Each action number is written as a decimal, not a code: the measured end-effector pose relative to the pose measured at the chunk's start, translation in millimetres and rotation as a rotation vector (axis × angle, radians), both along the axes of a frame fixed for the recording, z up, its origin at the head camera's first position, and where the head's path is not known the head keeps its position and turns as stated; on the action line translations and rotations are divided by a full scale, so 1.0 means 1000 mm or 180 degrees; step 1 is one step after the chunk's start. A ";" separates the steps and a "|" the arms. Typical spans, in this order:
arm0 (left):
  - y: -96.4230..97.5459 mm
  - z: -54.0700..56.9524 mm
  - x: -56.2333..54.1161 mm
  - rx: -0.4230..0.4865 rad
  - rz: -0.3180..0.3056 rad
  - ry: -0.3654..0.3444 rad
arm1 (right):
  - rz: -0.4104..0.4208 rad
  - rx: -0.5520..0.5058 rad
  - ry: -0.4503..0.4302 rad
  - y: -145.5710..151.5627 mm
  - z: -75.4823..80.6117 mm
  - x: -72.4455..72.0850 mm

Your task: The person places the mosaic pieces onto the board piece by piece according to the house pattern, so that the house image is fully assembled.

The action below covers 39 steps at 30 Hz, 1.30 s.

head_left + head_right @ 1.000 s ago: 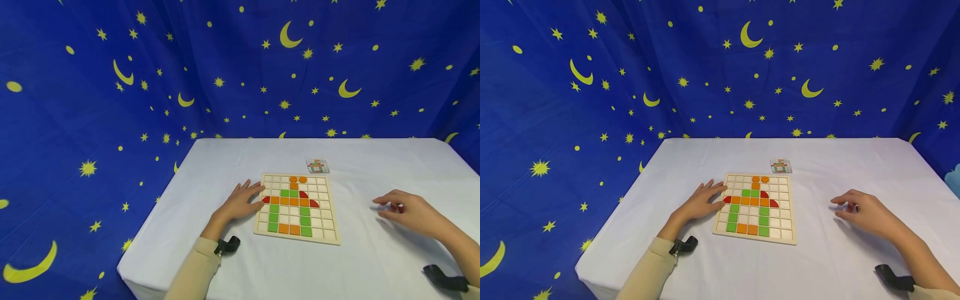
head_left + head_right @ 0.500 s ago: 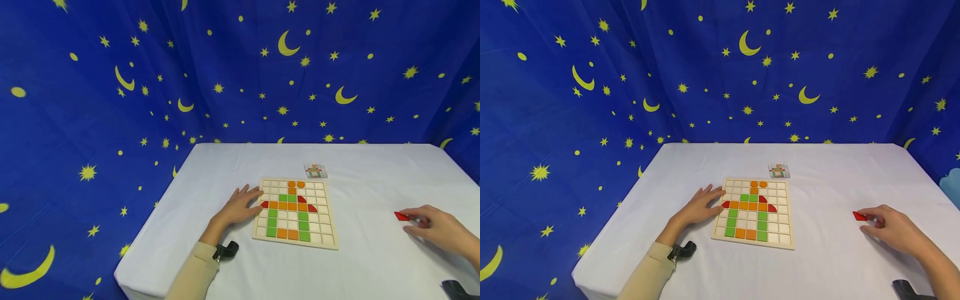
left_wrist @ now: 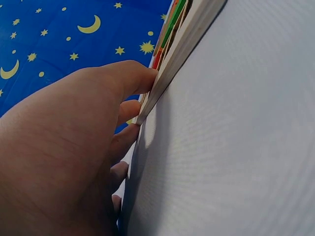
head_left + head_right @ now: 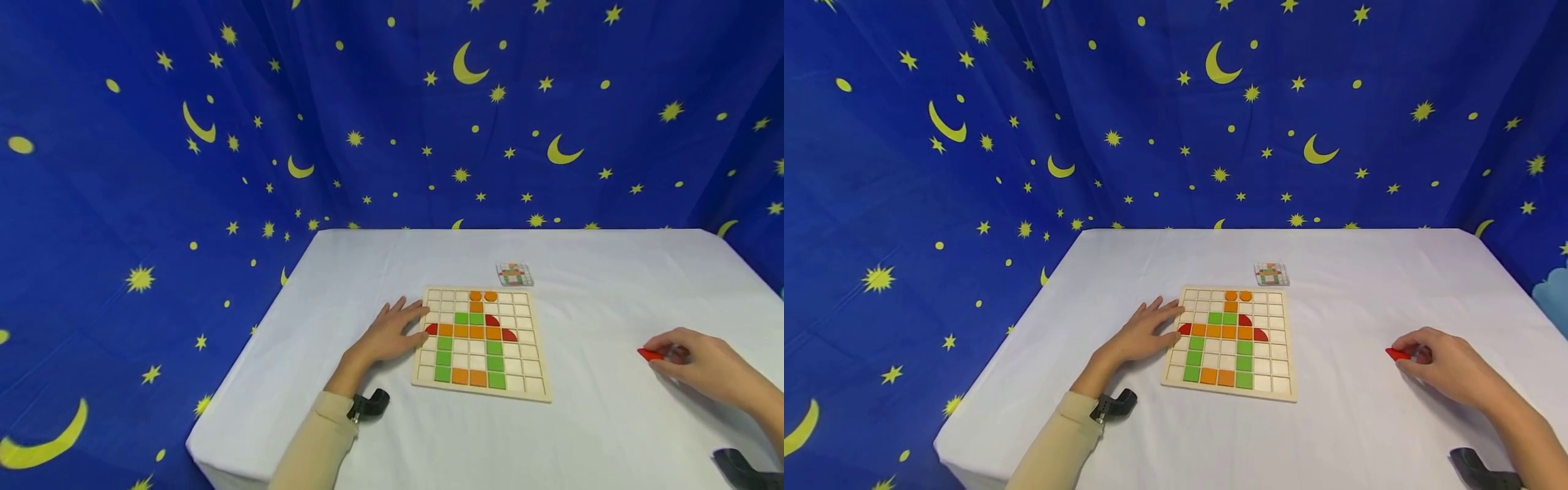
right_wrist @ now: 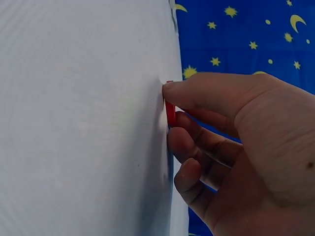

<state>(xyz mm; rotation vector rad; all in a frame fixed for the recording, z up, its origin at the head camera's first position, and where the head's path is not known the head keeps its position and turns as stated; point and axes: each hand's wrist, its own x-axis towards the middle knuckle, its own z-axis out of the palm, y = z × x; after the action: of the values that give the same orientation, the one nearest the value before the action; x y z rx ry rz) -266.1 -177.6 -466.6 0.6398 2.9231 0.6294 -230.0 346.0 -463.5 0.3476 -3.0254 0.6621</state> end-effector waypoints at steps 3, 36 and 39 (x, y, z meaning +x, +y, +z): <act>-0.001 0.000 -0.002 0.0023 0.0001 0.0014 | 0.0115 0.0001 0.0028 -0.005 0.003 -0.002; 0.001 0.002 0.000 0.0033 -0.0026 0.0012 | 0.1344 -0.0575 0.0031 -0.152 0.024 -0.062; 0.001 0.004 0.000 0.0019 -0.0012 -0.0002 | 0.1370 -0.0558 -0.0011 -0.164 0.025 -0.068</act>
<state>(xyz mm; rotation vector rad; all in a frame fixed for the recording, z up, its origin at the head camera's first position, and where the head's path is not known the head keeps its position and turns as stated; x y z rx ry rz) -265.8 -177.1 -462.8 0.6453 2.9198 0.6379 -298.4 181.7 -438.6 1.0029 -2.8809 0.9383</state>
